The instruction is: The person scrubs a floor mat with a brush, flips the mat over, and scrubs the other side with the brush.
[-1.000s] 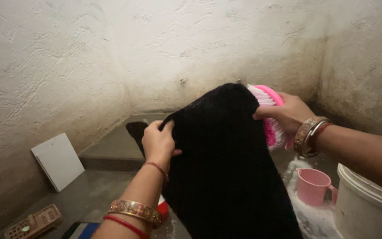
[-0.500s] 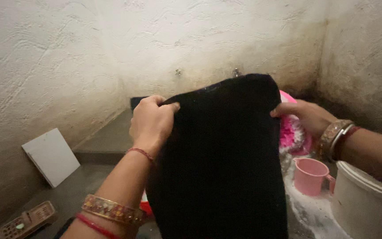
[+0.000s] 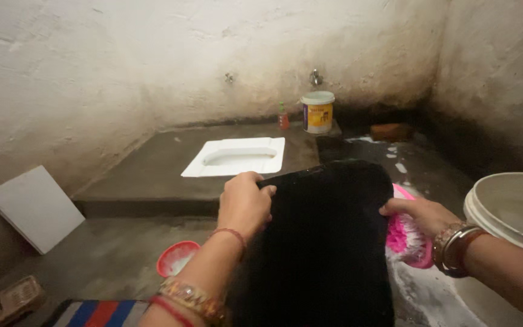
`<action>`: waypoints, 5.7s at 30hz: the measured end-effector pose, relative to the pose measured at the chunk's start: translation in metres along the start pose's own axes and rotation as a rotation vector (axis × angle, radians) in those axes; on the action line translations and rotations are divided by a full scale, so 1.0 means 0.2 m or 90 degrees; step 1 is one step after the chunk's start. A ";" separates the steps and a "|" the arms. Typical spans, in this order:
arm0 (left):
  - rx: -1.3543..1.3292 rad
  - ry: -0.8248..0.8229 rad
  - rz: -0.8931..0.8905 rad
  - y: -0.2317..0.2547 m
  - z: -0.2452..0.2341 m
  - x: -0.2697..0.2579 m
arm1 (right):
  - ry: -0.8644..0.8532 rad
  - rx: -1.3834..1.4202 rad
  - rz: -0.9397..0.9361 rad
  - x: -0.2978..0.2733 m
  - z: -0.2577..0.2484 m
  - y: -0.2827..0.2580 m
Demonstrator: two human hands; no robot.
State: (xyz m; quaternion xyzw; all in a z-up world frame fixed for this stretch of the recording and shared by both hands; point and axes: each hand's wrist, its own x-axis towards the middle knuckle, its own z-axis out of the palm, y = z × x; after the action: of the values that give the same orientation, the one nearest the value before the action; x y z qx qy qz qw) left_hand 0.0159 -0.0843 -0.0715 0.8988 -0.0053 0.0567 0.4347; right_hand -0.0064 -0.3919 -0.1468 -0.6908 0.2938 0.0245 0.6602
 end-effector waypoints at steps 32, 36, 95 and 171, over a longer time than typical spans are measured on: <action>0.020 -0.035 0.140 -0.73 1.34 0.55 | 0.157 -0.243 -0.041 1.13 0.09 0.53; 0.034 -0.106 0.017 -0.84 1.30 0.43 | 0.026 -0.293 -0.145 1.07 0.22 0.64; 0.336 -0.466 0.037 -1.67 1.55 -0.56 | -0.306 -0.720 -0.692 0.51 0.26 1.74; 0.388 -0.602 0.008 -1.51 1.40 -0.54 | -0.137 -0.909 -0.322 0.54 0.30 1.61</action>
State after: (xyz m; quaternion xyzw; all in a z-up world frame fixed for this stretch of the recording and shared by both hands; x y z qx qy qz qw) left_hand -0.0458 -0.1188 -0.4914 0.9112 -0.1880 -0.3510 0.1053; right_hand -0.0367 -0.3628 -0.4900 -0.9899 -0.0264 0.1241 0.0640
